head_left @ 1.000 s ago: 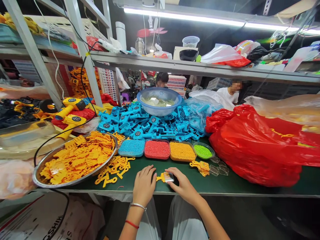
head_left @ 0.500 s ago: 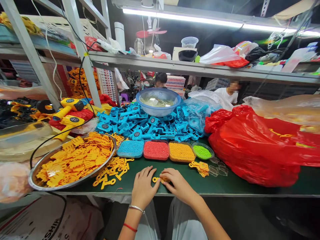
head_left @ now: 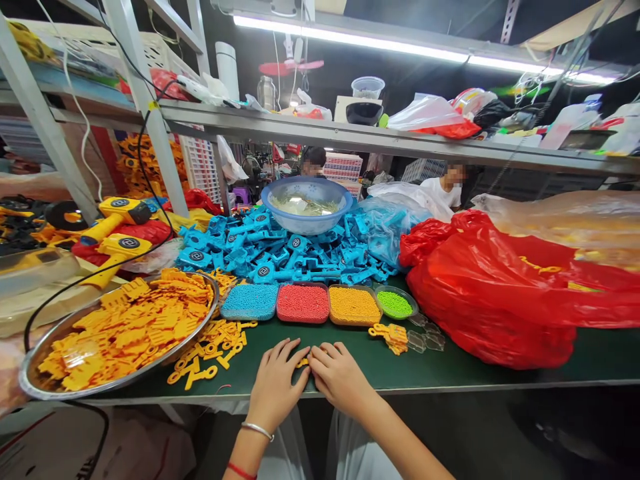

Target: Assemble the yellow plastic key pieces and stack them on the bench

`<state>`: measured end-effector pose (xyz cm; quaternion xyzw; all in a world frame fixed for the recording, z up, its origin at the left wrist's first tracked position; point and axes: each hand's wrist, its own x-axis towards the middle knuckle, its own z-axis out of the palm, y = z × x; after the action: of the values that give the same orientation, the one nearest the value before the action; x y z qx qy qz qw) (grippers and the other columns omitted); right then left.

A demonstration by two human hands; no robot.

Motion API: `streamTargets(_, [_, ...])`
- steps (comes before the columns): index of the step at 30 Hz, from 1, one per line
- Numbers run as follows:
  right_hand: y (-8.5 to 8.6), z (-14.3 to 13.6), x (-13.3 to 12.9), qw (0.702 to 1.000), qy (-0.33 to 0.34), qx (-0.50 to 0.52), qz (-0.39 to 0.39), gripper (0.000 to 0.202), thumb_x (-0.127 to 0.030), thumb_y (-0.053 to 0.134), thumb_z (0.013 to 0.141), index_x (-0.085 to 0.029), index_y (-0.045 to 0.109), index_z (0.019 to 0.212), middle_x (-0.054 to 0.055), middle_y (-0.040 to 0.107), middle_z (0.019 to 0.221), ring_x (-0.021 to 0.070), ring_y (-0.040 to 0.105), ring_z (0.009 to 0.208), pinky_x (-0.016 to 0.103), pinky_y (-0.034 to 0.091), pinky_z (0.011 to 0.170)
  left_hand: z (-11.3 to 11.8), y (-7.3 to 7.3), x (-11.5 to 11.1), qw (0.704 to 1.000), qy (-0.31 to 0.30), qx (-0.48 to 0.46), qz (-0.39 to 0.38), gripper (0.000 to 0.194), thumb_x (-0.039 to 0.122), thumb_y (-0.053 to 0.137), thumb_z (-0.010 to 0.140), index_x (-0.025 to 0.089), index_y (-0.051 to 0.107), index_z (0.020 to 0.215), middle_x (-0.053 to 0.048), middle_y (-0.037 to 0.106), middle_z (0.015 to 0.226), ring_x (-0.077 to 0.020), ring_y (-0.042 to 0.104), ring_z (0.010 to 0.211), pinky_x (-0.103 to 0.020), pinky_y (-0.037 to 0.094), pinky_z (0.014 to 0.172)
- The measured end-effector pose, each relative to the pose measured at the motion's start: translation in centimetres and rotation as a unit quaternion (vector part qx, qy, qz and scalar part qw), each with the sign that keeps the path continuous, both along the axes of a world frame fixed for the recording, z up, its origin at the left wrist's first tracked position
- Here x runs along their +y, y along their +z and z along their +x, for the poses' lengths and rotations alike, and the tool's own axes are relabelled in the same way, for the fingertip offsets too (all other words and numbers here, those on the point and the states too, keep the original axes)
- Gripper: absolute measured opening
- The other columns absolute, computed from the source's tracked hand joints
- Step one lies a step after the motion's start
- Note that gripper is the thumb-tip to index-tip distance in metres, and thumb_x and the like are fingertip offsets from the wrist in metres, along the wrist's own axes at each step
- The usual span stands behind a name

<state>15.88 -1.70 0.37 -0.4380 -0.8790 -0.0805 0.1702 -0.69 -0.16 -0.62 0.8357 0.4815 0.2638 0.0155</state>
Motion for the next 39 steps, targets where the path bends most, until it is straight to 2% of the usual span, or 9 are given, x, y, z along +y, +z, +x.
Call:
streamTargets(4, [-0.4, 0.2, 0.1, 1.0, 0.002, 0.026, -0.007, 0.025, -0.021, 0.047, 0.084, -0.02, 0.05, 0.11, 0.006, 0.059, 0.109, 0.0217, 0.047, 0.1, 0.037, 0.035, 0.082, -0.1, 0.1, -0.1, 1.0, -0.01, -0.007, 0.0, 0.034, 0.03, 0.05, 0.082, 0.029, 0.054, 0.116, -0.003, 0.057, 0.12, -0.0225, 0.046, 0.114, -0.042, 0.039, 0.093])
streamTargets(11, [-1.0, 0.1, 0.0, 0.998, 0.011, 0.058, 0.005, 0.032, -0.019, 0.044, 0.085, -0.018, 0.048, 0.116, 0.009, 0.058, 0.114, 0.0225, 0.05, 0.102, 0.04, 0.038, 0.084, -0.6, -0.1, -0.4, 0.997, -0.078, -0.009, -0.028, 0.041, 0.033, 0.051, 0.081, 0.025, 0.049, 0.122, -0.005, 0.056, 0.123, -0.022, 0.048, 0.115, -0.041, 0.039, 0.096])
streamTargets(16, [-1.0, 0.1, -0.3, 0.991, 0.007, 0.134, -0.013, 0.033, -0.013, 0.04, 0.084, -0.014, 0.048, 0.116, 0.01, 0.059, 0.112, 0.021, 0.051, 0.103, 0.037, 0.043, 0.089, -0.4, -0.5, -0.6, 0.997, -0.072, 0.01, -0.017, 0.044, 0.035, 0.05, 0.082, 0.023, 0.045, 0.125, -0.005, 0.053, 0.126, -0.0217, 0.047, 0.116, -0.041, 0.039, 0.098])
streamTargets(22, [-0.7, 0.1, -0.4, 0.982, 0.005, 0.187, -0.041, 0.026, -0.011, 0.043, 0.081, -0.015, 0.054, 0.105, 0.01, 0.059, 0.111, 0.0199, 0.05, 0.107, 0.037, 0.043, 0.095, 0.9, -0.2, -1.2, 0.995, -0.091, 0.031, 0.012, 0.046, 0.011, 0.038, 0.08, 0.017, 0.044, 0.125, -0.007, 0.052, 0.127, -0.0187, 0.046, 0.118, -0.037, 0.039, 0.098])
streamTargets(24, [-0.5, 0.3, -0.4, 0.98, 0.007, 0.192, -0.049, 0.026, -0.011, 0.043, 0.081, -0.016, 0.055, 0.104, 0.01, 0.06, 0.111, 0.0188, 0.05, 0.108, 0.036, 0.042, 0.096, 1.3, -0.3, -1.3, 0.994, -0.093, 0.048, 0.023, 0.046, 0.011, 0.038, 0.079, 0.017, 0.044, 0.125, -0.008, 0.052, 0.127, -0.0197, 0.046, 0.118, -0.038, 0.039, 0.098])
streamTargets(27, [-0.1, 0.7, -0.8, 0.983, 0.011, 0.173, -0.057, 0.03, -0.012, 0.044, 0.081, -0.018, 0.055, 0.108, 0.007, 0.06, 0.115, 0.0179, 0.049, 0.112, 0.041, 0.034, 0.103, 1.4, -0.7, -1.5, 0.993, -0.082, 0.074, 0.041, 0.046, 0.019, 0.04, 0.082, 0.016, 0.041, 0.128, -0.009, 0.05, 0.13, -0.0221, 0.044, 0.12, -0.04, 0.037, 0.098])
streamTargets(30, [0.2, 1.1, -1.2, 0.988, 0.009, 0.131, -0.076, 0.038, -0.018, 0.045, 0.083, -0.019, 0.047, 0.121, 0.006, 0.054, 0.126, 0.0188, 0.044, 0.119, 0.048, 0.025, 0.107, 1.2, -1.0, -1.4, 0.99, -0.086, 0.096, 0.058, 0.05, 0.023, 0.041, 0.082, 0.015, 0.035, 0.132, -0.008, 0.045, 0.134, -0.0218, 0.04, 0.123, -0.04, 0.036, 0.099])
streamTargets(34, [0.1, 0.9, -1.4, 0.993, -0.007, 0.075, -0.088, 0.047, -0.023, 0.039, 0.087, -0.017, 0.034, 0.133, 0.007, 0.041, 0.137, 0.0188, 0.034, 0.127, 0.045, 0.025, 0.107, 1.0, -0.8, -0.6, 0.985, -0.092, 0.134, 0.064, 0.053, 0.019, 0.04, 0.08, 0.014, 0.033, 0.133, -0.007, 0.042, 0.136, -0.0192, 0.037, 0.125, -0.037, 0.034, 0.101])
streamTargets(39, [-0.5, -0.3, -0.4, 0.997, -0.04, 0.035, -0.061, 0.05, -0.024, 0.036, 0.088, -0.014, 0.027, 0.137, 0.007, 0.034, 0.142, 0.0188, 0.027, 0.13, 0.04, 0.028, 0.105, 0.9, -0.7, 0.7, 0.984, -0.051, 0.156, 0.063, 0.05, 0.02, 0.037, 0.082, 0.014, 0.037, 0.132, -0.005, 0.043, 0.136, -0.0203, 0.038, 0.125, -0.038, 0.037, 0.099])
